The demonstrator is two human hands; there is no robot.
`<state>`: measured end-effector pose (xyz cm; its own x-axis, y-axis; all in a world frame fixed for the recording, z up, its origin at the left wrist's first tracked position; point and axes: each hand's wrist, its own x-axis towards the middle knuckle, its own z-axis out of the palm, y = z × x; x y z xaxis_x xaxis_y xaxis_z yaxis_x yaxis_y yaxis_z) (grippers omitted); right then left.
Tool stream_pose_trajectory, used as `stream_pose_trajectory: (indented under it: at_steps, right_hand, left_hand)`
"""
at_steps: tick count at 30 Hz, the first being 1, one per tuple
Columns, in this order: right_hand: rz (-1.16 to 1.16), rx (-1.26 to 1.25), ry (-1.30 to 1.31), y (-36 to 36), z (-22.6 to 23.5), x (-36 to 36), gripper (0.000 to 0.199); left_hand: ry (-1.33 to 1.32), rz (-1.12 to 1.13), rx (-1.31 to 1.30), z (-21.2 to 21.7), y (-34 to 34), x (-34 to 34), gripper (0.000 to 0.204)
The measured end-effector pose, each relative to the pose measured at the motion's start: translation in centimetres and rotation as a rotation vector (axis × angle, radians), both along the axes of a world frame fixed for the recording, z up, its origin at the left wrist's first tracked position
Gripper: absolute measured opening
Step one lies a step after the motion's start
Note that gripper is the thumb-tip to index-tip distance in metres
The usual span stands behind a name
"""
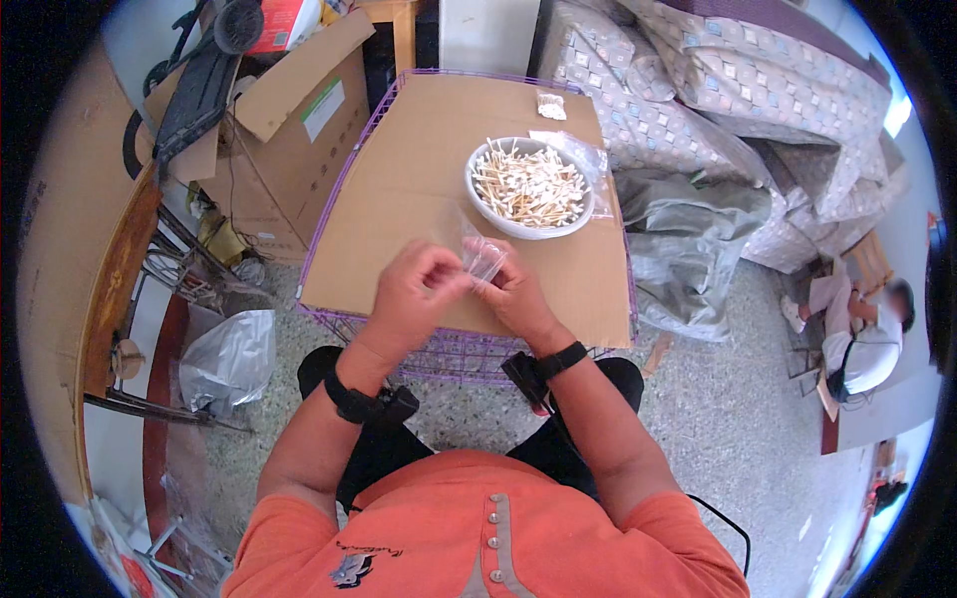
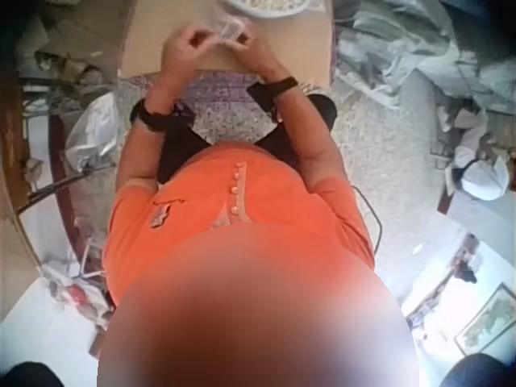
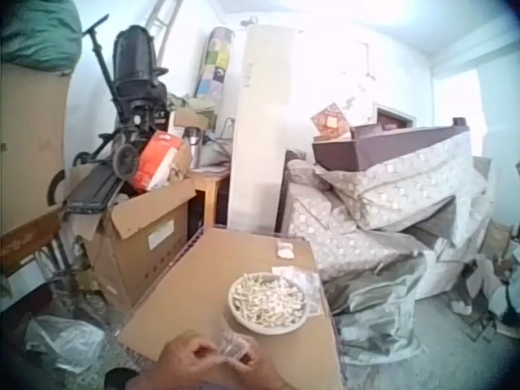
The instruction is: Packing cotton swabs into small plastic bags.
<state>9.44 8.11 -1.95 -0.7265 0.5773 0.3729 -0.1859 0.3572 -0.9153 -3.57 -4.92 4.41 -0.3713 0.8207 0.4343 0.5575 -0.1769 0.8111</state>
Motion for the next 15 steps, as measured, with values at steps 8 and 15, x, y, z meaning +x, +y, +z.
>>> stream_pose_trajectory:
  at_steps: [8,15]
  right_hand:
    - [-0.036,0.309,-0.096,-0.6,0.4,-0.2,0.041]
    - [-0.070,0.376,-0.078,-0.9,0.8,-0.1,0.033]
  left_hand:
    - [0.163,-0.006,-0.099,-1.8,0.2,1.0,0.018]
    - [0.161,0.044,-0.085,-2.0,0.9,1.1,0.014]
